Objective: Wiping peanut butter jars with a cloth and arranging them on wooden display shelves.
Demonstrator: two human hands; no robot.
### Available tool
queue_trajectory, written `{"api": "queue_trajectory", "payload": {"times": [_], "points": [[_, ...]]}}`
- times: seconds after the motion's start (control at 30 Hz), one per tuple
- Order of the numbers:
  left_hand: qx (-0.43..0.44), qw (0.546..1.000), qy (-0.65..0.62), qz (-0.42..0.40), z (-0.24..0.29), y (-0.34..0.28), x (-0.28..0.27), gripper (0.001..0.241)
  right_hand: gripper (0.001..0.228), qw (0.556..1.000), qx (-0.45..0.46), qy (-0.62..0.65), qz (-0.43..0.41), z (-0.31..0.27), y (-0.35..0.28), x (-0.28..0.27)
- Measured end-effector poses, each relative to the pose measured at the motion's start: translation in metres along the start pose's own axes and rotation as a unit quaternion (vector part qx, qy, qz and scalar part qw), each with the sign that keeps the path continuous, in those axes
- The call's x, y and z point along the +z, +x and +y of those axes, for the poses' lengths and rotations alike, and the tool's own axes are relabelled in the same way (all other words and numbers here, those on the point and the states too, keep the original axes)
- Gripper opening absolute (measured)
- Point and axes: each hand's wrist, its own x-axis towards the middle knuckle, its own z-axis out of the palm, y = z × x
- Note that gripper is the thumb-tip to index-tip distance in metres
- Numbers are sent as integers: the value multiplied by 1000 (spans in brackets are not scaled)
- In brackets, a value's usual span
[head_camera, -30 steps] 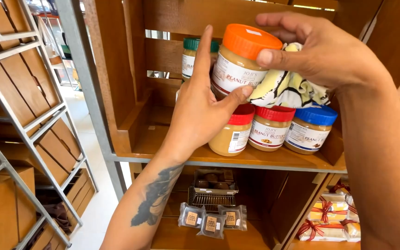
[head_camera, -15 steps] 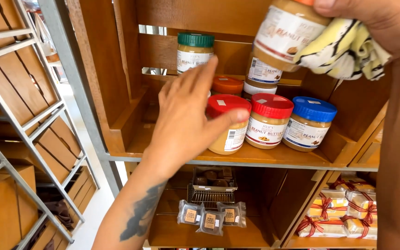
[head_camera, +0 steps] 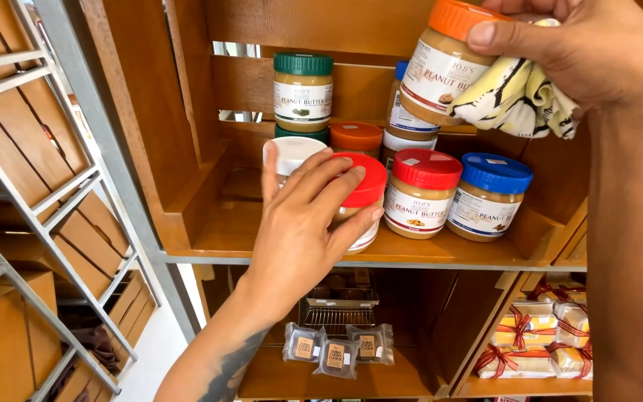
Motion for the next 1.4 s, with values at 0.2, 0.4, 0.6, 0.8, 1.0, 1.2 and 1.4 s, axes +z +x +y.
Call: {"api": "queue_trajectory", "payload": {"times": [0.2,0.4,0.6,0.8,1.0,1.2,1.4], "points": [[-26,995,-99,21,-1,-5,3,36,40,997,-10,-73,25,-1,-4,11],[-69,996,-54,5,6,-14,13,59,52,994,-41,-97,9,3,-2,22],[-63,989,-101,84,9,-21,13,51,51,991,-25,-121,44,10,15,34],[-77,987,-94,106,3,-26,10,59,61,994,36,-98,28,3,32,75],[-92,986,-126,51,-2,-27,8,67,51,990,45,-132,14,20,46,101],[-72,989,-118,47,-3,-24,7,76,47,953,-28,-301,27,9,39,100],[-74,995,-61,22,-2,-27,4,77,35,926,-145,-347,25,12,35,93]]}}
